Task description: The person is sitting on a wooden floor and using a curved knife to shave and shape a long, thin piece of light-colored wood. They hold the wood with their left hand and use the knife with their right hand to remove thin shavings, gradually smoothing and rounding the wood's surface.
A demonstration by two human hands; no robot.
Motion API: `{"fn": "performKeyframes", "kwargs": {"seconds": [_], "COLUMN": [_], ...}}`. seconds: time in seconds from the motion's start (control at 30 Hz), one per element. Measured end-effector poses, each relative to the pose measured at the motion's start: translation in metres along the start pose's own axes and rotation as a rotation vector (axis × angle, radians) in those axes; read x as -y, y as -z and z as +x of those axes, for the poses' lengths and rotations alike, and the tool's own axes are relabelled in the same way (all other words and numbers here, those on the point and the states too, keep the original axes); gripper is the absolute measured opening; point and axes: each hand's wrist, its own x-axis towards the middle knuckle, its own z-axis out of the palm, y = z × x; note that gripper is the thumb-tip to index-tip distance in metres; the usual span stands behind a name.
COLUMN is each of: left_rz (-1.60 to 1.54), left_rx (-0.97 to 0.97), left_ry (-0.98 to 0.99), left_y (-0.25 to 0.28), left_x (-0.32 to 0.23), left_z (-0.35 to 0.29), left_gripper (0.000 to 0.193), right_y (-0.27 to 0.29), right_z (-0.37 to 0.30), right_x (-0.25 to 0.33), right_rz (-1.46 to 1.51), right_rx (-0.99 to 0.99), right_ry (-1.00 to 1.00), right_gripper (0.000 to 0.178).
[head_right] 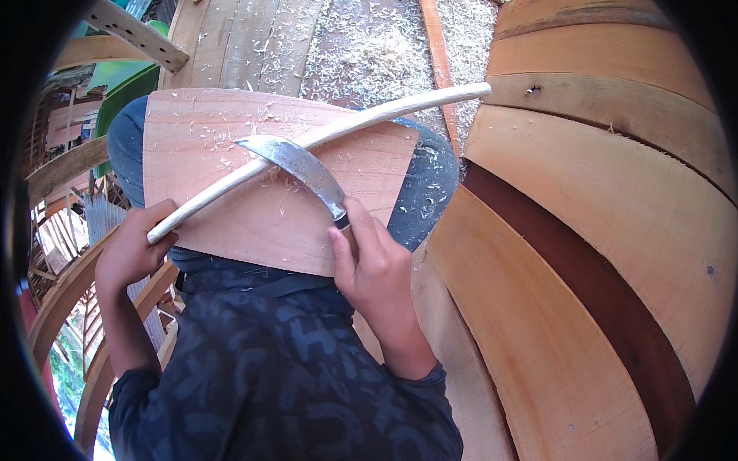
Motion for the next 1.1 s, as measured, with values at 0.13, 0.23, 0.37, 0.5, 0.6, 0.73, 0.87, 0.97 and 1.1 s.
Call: {"fn": "performKeyframes", "kwargs": {"seconds": [0.13,0.23,0.37,0.5,0.6,0.73,0.87,0.97,1.1], "left_rz": [0.003,-0.029,-0.014,-0.060,-0.050,-0.082,-0.107,-0.119,-0.086], "left_rx": [-0.003,0.048,0.063,0.068,0.129,0.091,0.120,0.152,0.087], "left_ry": [-0.012,-0.009,-0.044,-0.063,-0.042,-0.090,-0.050,-0.049,-0.085], "left_y": [0.000,0.002,0.006,0.003,0.010,0.009,0.011,0.012,0.005], "left_x": [-0.002,0.001,0.006,0.013,0.009,0.010,0.014,0.011,0.018], "left_z": [0.003,0.009,0.010,0.005,0.013,0.011,0.015,0.017,0.013], "left_gripper": [0.018,0.017,0.017,0.021,0.017,0.018,0.020,0.020,0.022], "right_y": [-0.001,-0.012,-0.027,-0.009,-0.007,-0.024,-0.012,-0.030,0.002], "right_z": [0.005,0.004,-0.003,0.016,0.015,0.007,0.018,0.011,0.033], "right_x": [-0.002,0.005,0.021,-0.003,0.010,0.020,0.011,0.022,-0.009], "right_rz": [-0.001,-0.007,-0.040,-0.107,-0.126,-0.039,-0.012,-0.085,-0.151], "right_rx": [-0.052,-0.092,-0.076,-0.246,-0.151,-0.045,-0.074,-0.075,-0.257], "right_ry": [-0.098,-0.087,0.006,-0.118,-0.166,-0.020,-0.290,0.092,-0.220], "right_gripper": [0.030,0.031,0.034,0.033,0.032,0.032,0.033,0.032,0.034]}}
